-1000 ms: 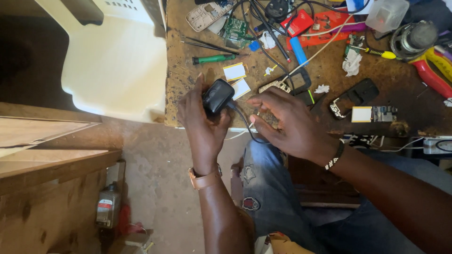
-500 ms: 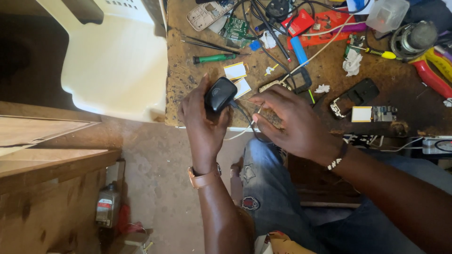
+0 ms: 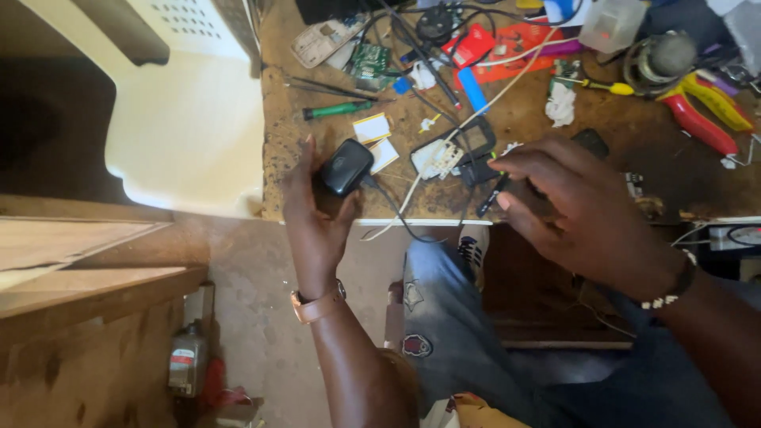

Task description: Assembling and repairing a small electronic device by connecting internal components and testing connections on a workbench.

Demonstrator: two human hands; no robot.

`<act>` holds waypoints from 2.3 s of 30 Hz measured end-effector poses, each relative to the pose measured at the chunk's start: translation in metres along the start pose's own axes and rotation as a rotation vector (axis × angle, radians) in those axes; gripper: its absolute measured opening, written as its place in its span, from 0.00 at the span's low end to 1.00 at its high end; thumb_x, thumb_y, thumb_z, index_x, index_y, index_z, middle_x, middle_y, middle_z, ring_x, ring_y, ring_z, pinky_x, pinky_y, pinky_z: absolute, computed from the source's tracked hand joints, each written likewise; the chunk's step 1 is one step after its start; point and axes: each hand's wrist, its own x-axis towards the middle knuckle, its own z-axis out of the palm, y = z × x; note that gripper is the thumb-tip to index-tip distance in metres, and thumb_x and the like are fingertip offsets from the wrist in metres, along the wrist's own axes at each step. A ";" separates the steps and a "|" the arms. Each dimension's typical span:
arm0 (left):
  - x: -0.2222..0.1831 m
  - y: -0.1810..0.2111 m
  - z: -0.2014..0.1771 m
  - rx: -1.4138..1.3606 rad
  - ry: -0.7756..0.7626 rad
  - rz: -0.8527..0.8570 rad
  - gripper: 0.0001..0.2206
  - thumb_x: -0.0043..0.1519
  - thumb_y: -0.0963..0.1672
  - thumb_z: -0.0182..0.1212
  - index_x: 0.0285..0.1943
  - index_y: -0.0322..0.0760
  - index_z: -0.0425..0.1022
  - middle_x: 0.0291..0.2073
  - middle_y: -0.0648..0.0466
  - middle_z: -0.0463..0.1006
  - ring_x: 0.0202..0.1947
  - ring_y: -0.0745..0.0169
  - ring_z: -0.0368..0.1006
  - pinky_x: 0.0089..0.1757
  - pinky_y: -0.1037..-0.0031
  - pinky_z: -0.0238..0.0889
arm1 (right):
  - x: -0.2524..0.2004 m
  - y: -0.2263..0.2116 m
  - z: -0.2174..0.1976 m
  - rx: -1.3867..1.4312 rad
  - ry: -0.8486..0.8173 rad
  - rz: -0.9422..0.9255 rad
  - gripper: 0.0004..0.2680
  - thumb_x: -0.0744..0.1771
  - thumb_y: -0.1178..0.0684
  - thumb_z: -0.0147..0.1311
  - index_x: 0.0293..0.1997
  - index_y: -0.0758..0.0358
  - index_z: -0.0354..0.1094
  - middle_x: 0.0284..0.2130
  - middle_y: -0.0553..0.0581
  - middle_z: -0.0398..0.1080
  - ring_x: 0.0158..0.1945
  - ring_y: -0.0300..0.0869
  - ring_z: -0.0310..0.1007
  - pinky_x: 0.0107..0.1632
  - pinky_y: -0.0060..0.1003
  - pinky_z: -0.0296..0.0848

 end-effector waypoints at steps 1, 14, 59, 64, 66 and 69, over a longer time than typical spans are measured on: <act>0.000 0.001 0.001 -0.076 0.036 -0.026 0.35 0.64 0.42 0.70 0.81 0.41 0.57 0.66 0.46 0.75 0.65 0.47 0.70 0.62 0.58 0.67 | -0.003 0.006 0.004 -0.002 0.000 -0.030 0.13 0.70 0.56 0.59 0.60 0.69 0.73 0.50 0.64 0.73 0.54 0.55 0.75 0.54 0.49 0.73; 0.001 -0.010 0.027 -0.721 0.174 0.079 0.39 0.44 0.32 0.83 0.68 0.20 0.71 0.60 0.39 0.78 0.66 0.46 0.74 0.63 0.64 0.72 | 0.032 -0.034 0.095 0.663 0.197 0.105 0.06 0.70 0.54 0.56 0.47 0.66 0.74 0.28 0.62 0.76 0.34 0.58 0.82 0.36 0.45 0.77; 0.006 0.039 0.047 -0.805 -0.194 0.036 0.26 0.55 0.37 0.78 0.64 0.26 0.78 0.57 0.37 0.80 0.58 0.46 0.78 0.53 0.61 0.77 | 0.019 0.009 0.042 0.567 -0.019 0.096 0.26 0.64 0.55 0.70 0.68 0.74 0.63 0.46 0.78 0.77 0.51 0.67 0.81 0.48 0.56 0.81; 0.010 0.048 0.043 -0.724 -0.145 0.092 0.14 0.61 0.41 0.71 0.53 0.26 0.82 0.47 0.38 0.81 0.50 0.48 0.79 0.50 0.62 0.76 | 0.017 -0.003 0.037 0.525 -0.051 0.066 0.25 0.64 0.57 0.70 0.66 0.76 0.64 0.45 0.80 0.77 0.51 0.72 0.79 0.47 0.60 0.80; 0.011 0.046 0.044 -0.657 -0.104 0.142 0.09 0.67 0.42 0.64 0.45 0.26 0.85 0.39 0.40 0.82 0.43 0.48 0.80 0.47 0.64 0.74 | 0.017 -0.009 0.038 0.538 -0.105 0.041 0.24 0.63 0.59 0.70 0.64 0.79 0.64 0.45 0.82 0.77 0.50 0.75 0.79 0.48 0.64 0.80; 0.008 0.039 0.047 -0.832 -0.189 0.077 0.18 0.63 0.45 0.72 0.57 0.24 0.81 0.48 0.40 0.82 0.52 0.50 0.80 0.52 0.57 0.77 | 0.013 -0.006 0.050 0.470 -0.117 0.058 0.25 0.64 0.50 0.71 0.63 0.76 0.65 0.41 0.77 0.78 0.41 0.67 0.83 0.37 0.52 0.82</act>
